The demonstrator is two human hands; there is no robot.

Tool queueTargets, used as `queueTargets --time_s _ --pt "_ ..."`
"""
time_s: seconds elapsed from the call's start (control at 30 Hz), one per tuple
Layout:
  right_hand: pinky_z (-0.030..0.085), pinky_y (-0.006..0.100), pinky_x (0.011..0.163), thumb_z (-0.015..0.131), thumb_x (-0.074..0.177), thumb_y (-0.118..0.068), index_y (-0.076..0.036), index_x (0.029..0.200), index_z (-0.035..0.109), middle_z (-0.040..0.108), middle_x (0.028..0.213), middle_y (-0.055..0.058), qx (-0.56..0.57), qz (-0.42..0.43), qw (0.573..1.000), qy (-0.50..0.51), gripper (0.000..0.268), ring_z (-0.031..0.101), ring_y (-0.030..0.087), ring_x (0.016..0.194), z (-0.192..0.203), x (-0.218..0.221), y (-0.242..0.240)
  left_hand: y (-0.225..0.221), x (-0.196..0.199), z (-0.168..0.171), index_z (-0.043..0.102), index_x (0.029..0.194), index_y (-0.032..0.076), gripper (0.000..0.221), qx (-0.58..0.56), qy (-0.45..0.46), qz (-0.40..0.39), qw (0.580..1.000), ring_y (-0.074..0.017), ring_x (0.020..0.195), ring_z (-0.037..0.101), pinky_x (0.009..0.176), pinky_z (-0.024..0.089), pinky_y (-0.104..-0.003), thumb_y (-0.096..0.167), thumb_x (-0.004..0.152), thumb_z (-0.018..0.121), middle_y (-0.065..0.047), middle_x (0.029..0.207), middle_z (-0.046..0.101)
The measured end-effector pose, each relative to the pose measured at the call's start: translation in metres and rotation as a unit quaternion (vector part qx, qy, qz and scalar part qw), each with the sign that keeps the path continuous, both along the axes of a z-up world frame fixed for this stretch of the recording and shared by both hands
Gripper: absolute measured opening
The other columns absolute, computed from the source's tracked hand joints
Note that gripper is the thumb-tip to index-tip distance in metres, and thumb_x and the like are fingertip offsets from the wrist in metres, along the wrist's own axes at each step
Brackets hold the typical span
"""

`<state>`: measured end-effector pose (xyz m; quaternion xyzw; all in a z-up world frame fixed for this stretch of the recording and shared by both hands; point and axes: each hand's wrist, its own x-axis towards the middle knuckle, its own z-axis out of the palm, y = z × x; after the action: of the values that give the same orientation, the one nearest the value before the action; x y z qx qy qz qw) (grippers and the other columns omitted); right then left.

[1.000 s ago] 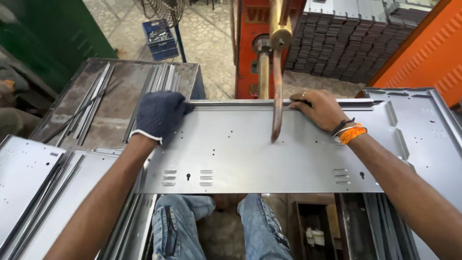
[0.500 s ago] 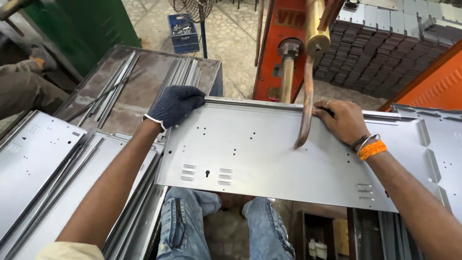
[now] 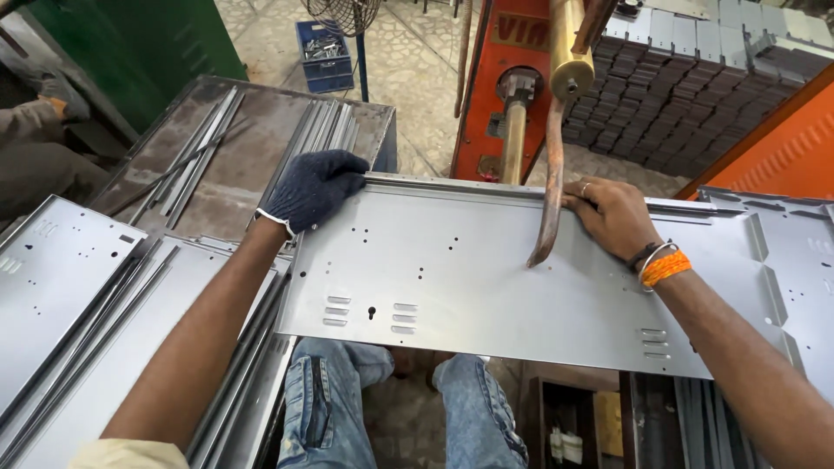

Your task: The recorder uses a spot welding machine to weld metal reinforcement bars onto metal panels.

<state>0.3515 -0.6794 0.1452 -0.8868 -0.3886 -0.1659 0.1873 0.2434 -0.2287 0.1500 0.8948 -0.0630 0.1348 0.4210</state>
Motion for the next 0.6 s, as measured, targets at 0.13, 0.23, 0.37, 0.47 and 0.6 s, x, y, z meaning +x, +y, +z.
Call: queueTargets --time_s 0.13,0.23,0.37,0.47,0.6 --pt "0.053 0.047 0.078 0.063 0.098 -0.022 -0.003 0.109 0.075 0.072 0.094 0.017 -0.008 -0.013 1.000 0.026 0.025 0.069 0.037 0.086 0.006 -0.005 0.006 0.010 0.010 -0.017 0.075 0.115 0.003 0.024 -0.043 -0.010 -0.027 0.999 -0.0123 0.092 0.072 0.086 0.058 -0.030 0.010 0.092 0.074 -0.009 0.104 0.079" --pt "0.052 0.047 0.077 0.063 0.099 -0.022 -0.003 0.108 0.075 0.071 0.093 0.016 -0.012 -0.014 1.000 0.026 0.025 0.069 0.037 0.085 0.004 -0.005 0.007 0.010 0.009 -0.016 0.075 0.116 0.002 0.024 -0.062 -0.008 -0.037 0.997 -0.0121 0.093 0.072 0.087 0.058 -0.029 0.009 0.092 0.074 -0.009 0.104 0.080" --pt "0.052 0.047 0.078 0.062 0.098 -0.020 -0.002 0.108 0.074 0.071 0.095 0.016 0.001 -0.002 1.000 -0.004 0.024 0.069 0.037 0.087 -0.001 -0.003 0.004 0.010 0.010 -0.016 0.074 0.117 0.002 0.027 -0.061 -0.009 -0.036 0.997 -0.0130 0.093 0.073 0.087 0.059 -0.030 0.009 0.091 0.073 -0.009 0.104 0.079" --pt "0.052 0.048 0.076 0.063 0.098 -0.020 -0.003 0.109 0.074 0.071 0.094 0.016 -0.007 -0.018 1.000 0.003 0.023 0.068 0.038 0.086 0.001 -0.005 0.006 0.008 0.004 -0.009 0.073 0.120 0.002 0.028 -0.010 -0.050 -0.035 0.998 -0.0154 0.096 0.074 0.088 0.058 -0.032 0.013 0.094 0.071 -0.011 0.107 0.078" --pt "0.051 0.049 0.075 0.064 0.098 -0.022 -0.005 0.108 0.075 0.071 0.092 0.016 -0.012 -0.027 1.000 0.001 0.022 0.068 0.038 0.085 0.003 -0.008 0.008 -0.005 -0.014 0.023 0.070 0.127 0.009 0.033 0.023 -0.047 -0.014 0.999 -0.0193 0.088 0.077 0.081 0.059 -0.034 0.022 0.097 0.067 -0.012 0.099 0.079"
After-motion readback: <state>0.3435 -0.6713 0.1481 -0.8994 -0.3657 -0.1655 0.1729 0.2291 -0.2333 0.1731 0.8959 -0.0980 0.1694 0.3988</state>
